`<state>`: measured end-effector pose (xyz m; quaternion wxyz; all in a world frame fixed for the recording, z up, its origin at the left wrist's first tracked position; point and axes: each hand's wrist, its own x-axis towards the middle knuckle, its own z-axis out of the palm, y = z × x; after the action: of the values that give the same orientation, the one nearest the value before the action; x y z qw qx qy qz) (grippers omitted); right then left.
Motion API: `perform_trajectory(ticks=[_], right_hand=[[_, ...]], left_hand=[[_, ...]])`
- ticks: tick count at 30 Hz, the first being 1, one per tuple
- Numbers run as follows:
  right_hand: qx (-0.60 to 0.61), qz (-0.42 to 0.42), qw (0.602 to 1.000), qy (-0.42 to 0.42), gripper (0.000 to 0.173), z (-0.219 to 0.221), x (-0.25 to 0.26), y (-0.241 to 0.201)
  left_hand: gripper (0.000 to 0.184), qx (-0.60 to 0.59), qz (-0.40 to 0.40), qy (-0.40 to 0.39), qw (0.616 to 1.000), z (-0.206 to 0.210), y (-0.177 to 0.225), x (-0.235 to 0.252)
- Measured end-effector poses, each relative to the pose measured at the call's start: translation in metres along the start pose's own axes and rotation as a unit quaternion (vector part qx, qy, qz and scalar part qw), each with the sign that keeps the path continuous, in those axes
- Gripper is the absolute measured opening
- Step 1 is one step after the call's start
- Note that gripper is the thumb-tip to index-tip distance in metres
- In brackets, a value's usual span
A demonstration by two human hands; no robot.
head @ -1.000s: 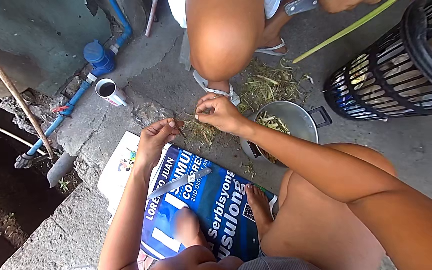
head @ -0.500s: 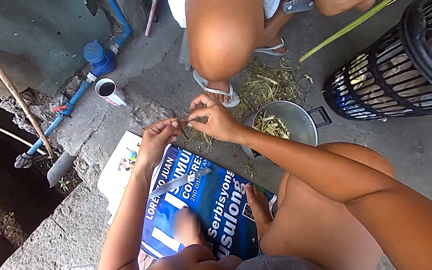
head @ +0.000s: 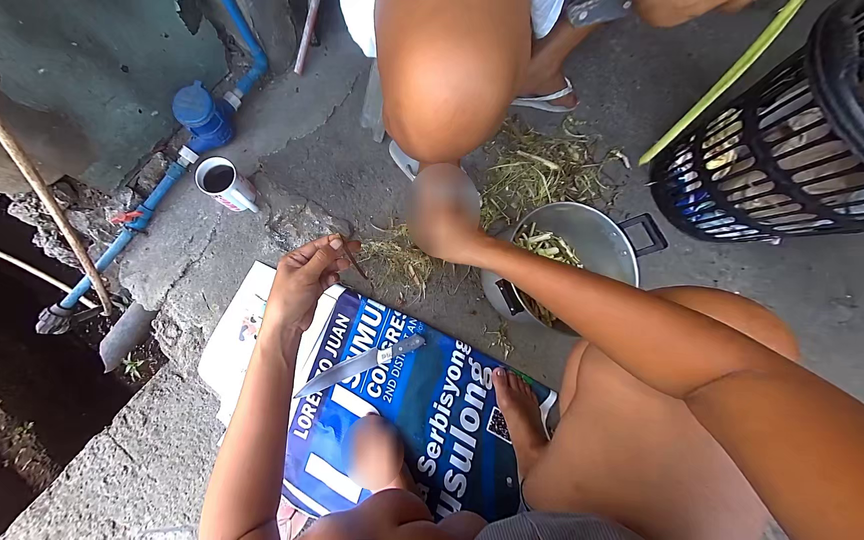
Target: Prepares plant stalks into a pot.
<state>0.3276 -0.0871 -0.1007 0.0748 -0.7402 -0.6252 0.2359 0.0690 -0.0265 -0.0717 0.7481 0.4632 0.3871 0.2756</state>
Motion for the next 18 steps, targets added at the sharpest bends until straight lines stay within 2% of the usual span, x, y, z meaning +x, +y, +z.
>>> perform_trajectory(ticks=[1, 2, 3, 6, 7, 9, 11, 13, 16, 18], right_hand=[[-0.006, 0.015, 1.000, -0.026, 0.030, -0.001, 0.001, -0.001], [-0.011, 0.019, 0.999, -0.036, 0.028, -0.001, 0.001, -0.001], [-0.018, 0.017, 0.999, -0.030, 0.020, -0.001, 0.000, -0.002], [-0.035, -0.004, 0.999, 0.012, 0.015, -0.004, -0.003, -0.009], [-0.035, -0.015, 0.999, 0.019, 0.017, -0.006, -0.004, -0.011], [-0.032, -0.026, 0.999, 0.026, 0.031, -0.009, -0.006, -0.016], [-0.023, -0.032, 0.998, 0.039, 0.018, -0.011, -0.009, -0.021], [-0.024, -0.048, 0.997, 0.053, 0.016, -0.012, -0.012, -0.024], [0.042, -0.066, 0.996, 0.052, 0.030, -0.016, -0.016, -0.031], [0.139, -0.082, 0.986, 0.042, 0.028, -0.019, -0.020, -0.038]], left_hand=[[0.023, -0.008, -0.006, 0.001, 1.000, 0.000, 0.000, 0.001], [0.024, -0.016, -0.012, 0.002, 1.000, 0.000, -0.001, 0.001], [0.024, -0.024, -0.017, 0.001, 1.000, -0.001, -0.001, 0.002], [0.023, -0.036, -0.030, 0.006, 0.999, -0.001, -0.004, 0.005], [0.022, -0.039, -0.035, 0.009, 0.999, -0.001, -0.005, 0.006], [0.020, -0.052, -0.043, 0.013, 0.998, -0.001, -0.006, 0.007], [0.019, -0.063, -0.051, 0.017, 0.997, 0.000, -0.007, 0.008], [0.018, -0.061, -0.046, 0.038, 0.996, 0.004, -0.008, 0.008], [0.017, 0.001, -0.002, 0.063, 0.998, 0.009, -0.011, 0.007], [0.016, 0.074, 0.034, 0.076, 0.994, 0.015, -0.011, 0.005]])
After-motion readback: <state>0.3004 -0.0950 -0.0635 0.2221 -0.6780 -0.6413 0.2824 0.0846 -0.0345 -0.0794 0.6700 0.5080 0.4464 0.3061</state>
